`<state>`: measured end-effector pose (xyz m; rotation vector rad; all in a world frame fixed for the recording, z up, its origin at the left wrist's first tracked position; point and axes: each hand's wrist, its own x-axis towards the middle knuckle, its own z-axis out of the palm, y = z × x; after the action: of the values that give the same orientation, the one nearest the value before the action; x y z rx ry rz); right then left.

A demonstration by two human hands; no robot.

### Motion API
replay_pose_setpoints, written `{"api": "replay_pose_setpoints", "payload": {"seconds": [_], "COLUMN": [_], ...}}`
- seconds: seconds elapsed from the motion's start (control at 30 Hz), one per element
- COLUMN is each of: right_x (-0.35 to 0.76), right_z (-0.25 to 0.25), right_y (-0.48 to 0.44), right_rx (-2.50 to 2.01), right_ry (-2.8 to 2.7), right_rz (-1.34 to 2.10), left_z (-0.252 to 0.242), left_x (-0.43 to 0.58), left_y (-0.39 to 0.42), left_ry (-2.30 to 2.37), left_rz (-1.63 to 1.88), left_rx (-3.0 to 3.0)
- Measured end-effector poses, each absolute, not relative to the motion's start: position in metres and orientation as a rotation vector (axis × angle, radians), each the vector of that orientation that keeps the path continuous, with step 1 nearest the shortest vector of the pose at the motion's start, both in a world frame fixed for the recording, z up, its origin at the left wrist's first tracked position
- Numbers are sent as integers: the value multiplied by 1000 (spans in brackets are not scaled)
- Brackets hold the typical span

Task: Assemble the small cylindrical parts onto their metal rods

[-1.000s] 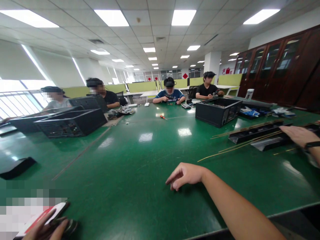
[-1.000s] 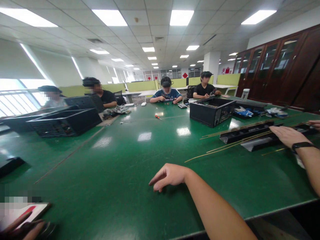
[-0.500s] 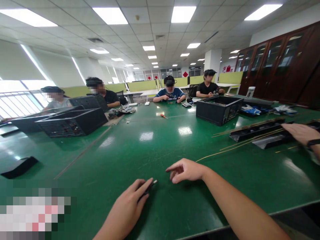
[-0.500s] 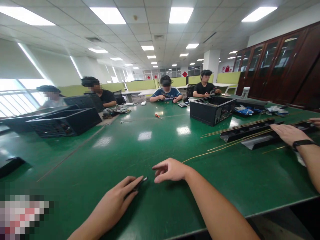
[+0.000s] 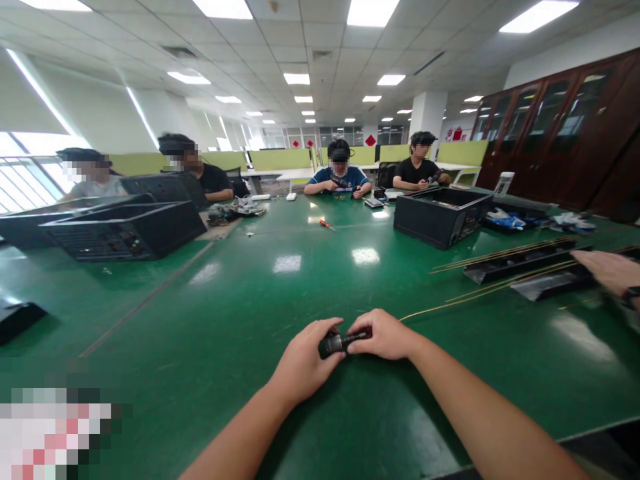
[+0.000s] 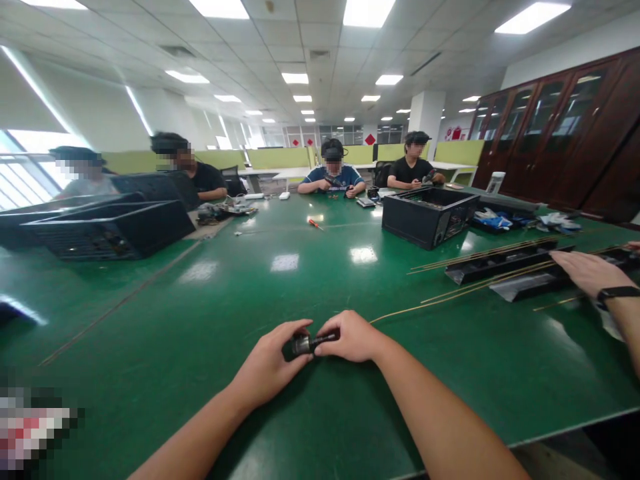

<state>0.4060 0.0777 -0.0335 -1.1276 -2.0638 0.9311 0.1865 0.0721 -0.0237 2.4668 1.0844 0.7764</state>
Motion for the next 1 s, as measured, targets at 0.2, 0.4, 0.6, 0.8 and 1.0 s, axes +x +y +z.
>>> {"api": "replay_pose_setpoints", "payload": {"seconds": [0.2,0.4,0.6,0.8,1.0], "right_x": [409,406,401,404,404], "right_z": [-37,-36,-23,-24,-28], "right_y": [79,75,66,66,67], "right_rx": [-1139,-1147,-1075,-1047,-1058], "right_ry": [-2031,-2023,-2078,-2096,-2111], "right_rz": [939,935,644,617,618], "left_z": [-17,-14,-12,-14,-15], "left_x": [193,189,187,188,188], "left_y": [71,71,70,71,72], "left_ry": [1049,960,949,941,955], "left_rz": [804,822,906,907,870], "left_rx": [2434,2425,2428,2444,2446]}}
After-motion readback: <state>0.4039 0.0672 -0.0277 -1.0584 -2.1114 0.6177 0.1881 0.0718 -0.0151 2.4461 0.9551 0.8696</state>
